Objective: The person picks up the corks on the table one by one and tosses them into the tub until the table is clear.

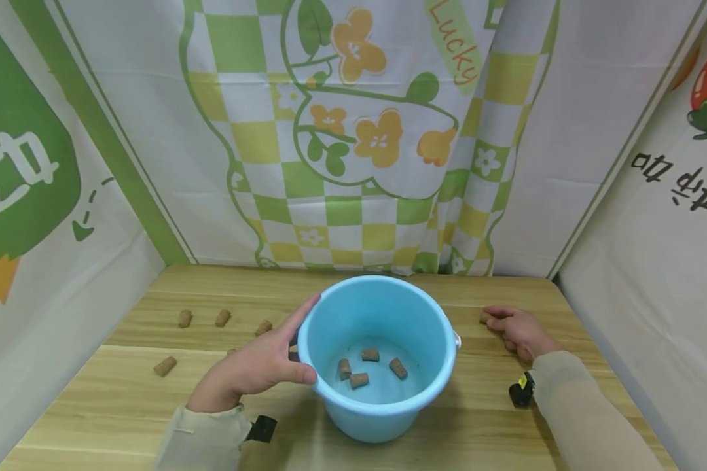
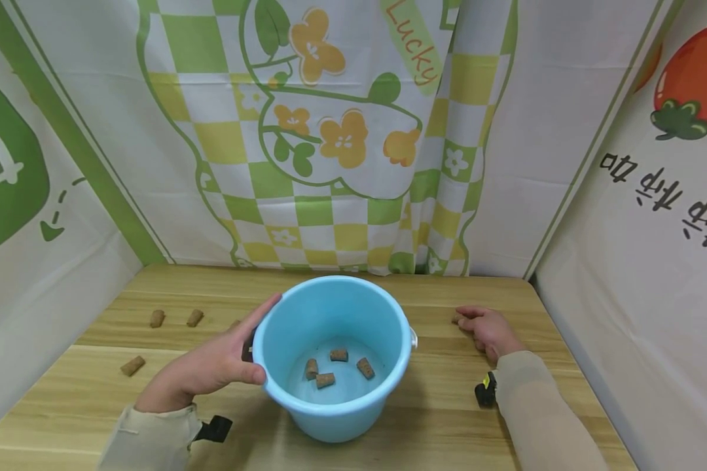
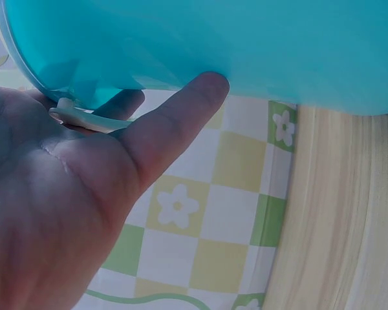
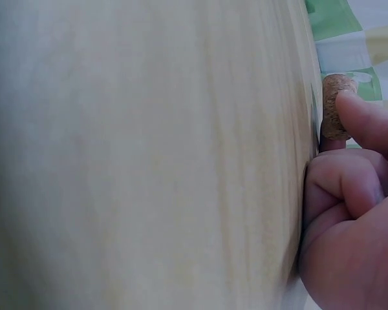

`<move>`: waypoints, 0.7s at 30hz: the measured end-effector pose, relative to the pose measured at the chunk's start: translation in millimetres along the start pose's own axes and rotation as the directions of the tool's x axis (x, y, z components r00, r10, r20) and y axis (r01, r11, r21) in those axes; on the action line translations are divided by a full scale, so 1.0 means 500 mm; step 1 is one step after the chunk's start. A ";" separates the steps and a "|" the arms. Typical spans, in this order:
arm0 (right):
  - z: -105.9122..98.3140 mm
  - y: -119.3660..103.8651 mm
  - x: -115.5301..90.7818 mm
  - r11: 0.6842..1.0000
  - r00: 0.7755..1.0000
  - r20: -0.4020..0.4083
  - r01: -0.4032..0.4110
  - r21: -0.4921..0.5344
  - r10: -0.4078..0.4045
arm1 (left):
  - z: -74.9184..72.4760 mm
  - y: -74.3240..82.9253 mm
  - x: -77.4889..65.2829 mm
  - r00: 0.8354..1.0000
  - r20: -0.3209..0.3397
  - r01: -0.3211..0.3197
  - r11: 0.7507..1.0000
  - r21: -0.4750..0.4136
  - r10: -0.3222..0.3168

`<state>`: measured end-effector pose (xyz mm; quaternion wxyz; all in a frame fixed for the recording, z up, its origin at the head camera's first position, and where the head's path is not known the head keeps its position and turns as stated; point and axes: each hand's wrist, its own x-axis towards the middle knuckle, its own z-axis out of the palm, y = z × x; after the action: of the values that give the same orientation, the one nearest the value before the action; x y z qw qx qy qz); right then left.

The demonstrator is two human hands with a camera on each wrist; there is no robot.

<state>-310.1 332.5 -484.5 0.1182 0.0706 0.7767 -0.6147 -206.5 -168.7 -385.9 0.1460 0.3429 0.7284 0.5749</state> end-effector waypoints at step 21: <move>-0.002 -0.005 -0.003 0.984 0.998 0.011 -0.057 0.169 0.056 | 0.002 0.000 0.002 1.000 -0.001 -0.003 1.000 -0.020 0.003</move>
<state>-309.6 332.8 -481.5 0.1313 0.1004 0.7191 -0.6749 -206.7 -167.3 -386.2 0.1483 0.3425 0.7220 0.5826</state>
